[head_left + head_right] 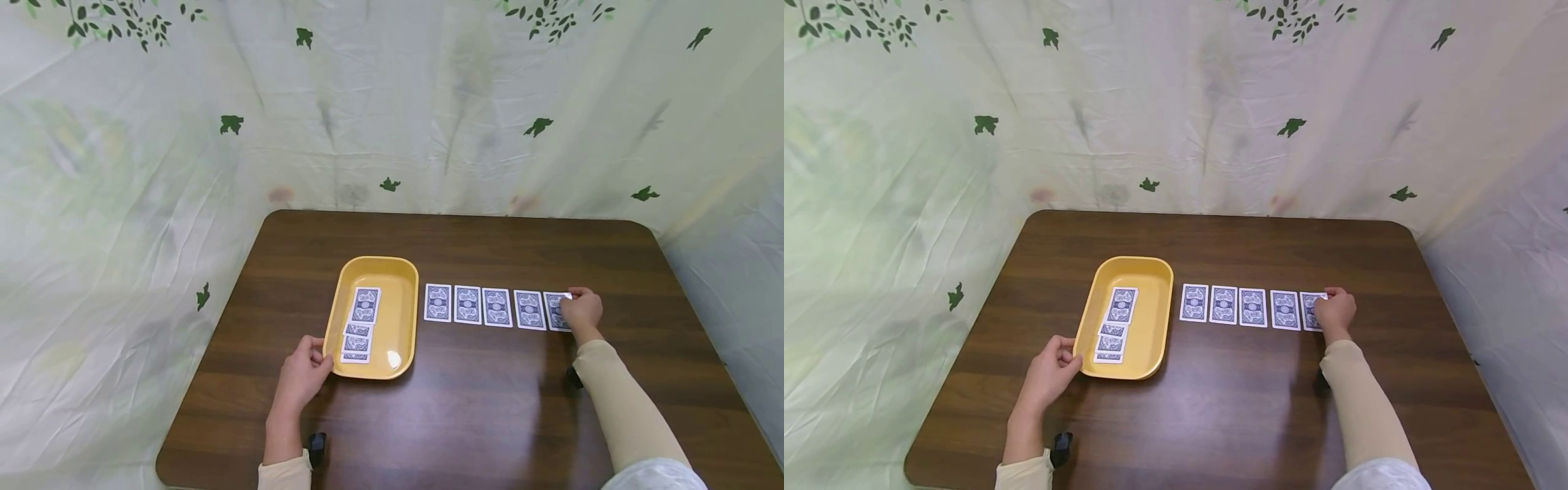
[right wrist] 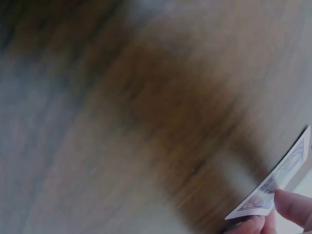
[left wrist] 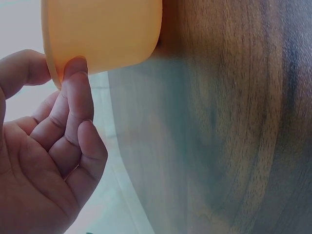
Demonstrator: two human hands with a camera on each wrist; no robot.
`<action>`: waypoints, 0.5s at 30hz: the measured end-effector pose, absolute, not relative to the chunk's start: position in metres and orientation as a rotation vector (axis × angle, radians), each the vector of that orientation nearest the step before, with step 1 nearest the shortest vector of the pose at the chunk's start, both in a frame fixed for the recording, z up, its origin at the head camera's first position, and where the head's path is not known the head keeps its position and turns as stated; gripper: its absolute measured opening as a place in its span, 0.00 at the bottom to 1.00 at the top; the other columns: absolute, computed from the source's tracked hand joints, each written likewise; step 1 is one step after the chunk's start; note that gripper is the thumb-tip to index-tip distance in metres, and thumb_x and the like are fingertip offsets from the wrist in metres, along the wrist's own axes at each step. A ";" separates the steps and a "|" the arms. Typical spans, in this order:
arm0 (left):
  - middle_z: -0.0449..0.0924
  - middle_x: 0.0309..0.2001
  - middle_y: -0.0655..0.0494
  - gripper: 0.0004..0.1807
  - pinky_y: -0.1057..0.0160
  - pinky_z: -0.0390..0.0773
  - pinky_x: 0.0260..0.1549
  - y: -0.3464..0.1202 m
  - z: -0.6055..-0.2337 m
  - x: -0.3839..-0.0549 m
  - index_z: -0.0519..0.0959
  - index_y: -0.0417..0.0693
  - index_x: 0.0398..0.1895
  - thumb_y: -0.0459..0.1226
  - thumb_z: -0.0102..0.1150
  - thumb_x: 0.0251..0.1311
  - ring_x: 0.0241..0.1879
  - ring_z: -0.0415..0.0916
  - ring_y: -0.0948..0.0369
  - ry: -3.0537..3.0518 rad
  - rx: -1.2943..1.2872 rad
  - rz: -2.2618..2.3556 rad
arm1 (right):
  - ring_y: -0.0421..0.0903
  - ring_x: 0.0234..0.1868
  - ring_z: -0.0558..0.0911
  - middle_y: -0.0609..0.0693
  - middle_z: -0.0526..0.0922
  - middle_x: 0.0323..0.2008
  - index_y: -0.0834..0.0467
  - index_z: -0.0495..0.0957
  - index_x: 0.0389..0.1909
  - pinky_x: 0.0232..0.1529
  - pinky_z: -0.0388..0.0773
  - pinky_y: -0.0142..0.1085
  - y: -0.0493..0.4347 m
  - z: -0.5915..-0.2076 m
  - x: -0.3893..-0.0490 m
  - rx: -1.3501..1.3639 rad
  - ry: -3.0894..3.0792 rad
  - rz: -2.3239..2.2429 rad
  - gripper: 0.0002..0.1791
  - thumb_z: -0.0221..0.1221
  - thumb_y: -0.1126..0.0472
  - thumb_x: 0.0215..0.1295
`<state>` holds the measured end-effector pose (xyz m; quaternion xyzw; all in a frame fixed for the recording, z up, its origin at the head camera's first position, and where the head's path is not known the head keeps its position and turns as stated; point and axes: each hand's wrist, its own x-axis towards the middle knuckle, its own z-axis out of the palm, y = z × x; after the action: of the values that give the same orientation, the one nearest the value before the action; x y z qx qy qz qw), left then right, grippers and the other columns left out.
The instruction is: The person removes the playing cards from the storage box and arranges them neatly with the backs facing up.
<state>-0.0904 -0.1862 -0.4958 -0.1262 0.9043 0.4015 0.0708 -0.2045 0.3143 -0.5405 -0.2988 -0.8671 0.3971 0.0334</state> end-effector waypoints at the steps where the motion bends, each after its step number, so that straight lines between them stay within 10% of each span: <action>1: 0.75 0.30 0.51 0.19 0.62 0.72 0.22 -0.186 -0.496 -0.090 0.71 0.39 0.54 0.36 0.56 0.61 0.25 0.72 0.58 2.722 -0.379 1.210 | 0.60 0.47 0.73 0.67 0.76 0.46 0.72 0.74 0.53 0.43 0.67 0.44 0.314 -0.541 -0.205 -0.915 -2.668 1.221 0.22 0.48 0.67 0.59; 15: 0.75 0.30 0.52 0.19 0.62 0.72 0.22 -0.185 -0.493 -0.087 0.71 0.38 0.54 0.35 0.57 0.60 0.23 0.72 0.59 2.718 -0.371 1.241 | 0.66 0.57 0.66 0.70 0.66 0.54 0.71 0.71 0.57 0.58 0.61 0.54 0.288 -0.531 -0.212 -0.758 -2.548 1.204 0.23 0.50 0.67 0.61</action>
<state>-0.0872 -0.1854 -0.4934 -0.1229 0.9008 0.4113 0.0652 -0.2122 0.2878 -0.5315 -0.2580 -0.8676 0.4101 0.1114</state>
